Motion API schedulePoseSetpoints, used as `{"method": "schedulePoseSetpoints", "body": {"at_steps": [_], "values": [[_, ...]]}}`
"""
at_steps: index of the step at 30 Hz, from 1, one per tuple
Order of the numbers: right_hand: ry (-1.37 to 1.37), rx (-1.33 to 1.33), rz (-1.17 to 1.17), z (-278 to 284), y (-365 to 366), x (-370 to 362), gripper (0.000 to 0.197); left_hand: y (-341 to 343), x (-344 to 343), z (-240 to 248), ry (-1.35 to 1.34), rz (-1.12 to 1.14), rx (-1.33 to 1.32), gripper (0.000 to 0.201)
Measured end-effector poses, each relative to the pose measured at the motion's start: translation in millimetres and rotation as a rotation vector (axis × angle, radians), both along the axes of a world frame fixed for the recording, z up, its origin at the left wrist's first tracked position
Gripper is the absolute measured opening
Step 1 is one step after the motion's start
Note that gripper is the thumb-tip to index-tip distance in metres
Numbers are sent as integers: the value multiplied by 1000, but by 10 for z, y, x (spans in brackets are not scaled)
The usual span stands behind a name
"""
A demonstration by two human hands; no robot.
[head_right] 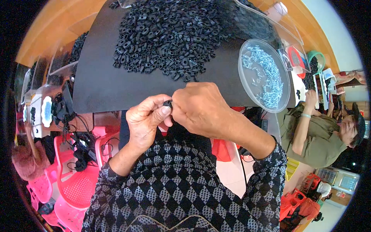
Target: Assembling small metal components into black plastic parts at a workbench.
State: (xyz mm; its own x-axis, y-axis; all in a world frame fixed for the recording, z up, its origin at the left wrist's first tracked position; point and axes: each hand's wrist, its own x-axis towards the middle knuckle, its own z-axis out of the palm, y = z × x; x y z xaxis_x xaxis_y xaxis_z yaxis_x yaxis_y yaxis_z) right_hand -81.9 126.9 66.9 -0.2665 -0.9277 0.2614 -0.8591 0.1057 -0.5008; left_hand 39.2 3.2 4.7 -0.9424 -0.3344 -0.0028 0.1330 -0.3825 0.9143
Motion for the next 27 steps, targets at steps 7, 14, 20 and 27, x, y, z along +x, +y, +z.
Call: {"method": "schedulePoseSetpoints", "body": {"at_steps": [7, 14, 20, 27], "values": [[160, 28, 9, -71, 30, 73, 16, 28, -3, -19, 30, 107, -268, 13], [295, -39, 10, -167, 42, 143, 19, 53, 3, -38, 26, 174, -465, 15], [272, -5, 22, -229, 61, 124, 18, 61, -3, -56, 2, 172, -490, 17], [170, 101, -6, -52, 61, 72, 20, -39, -39, 93, -187, -11, -124, 15]]}}
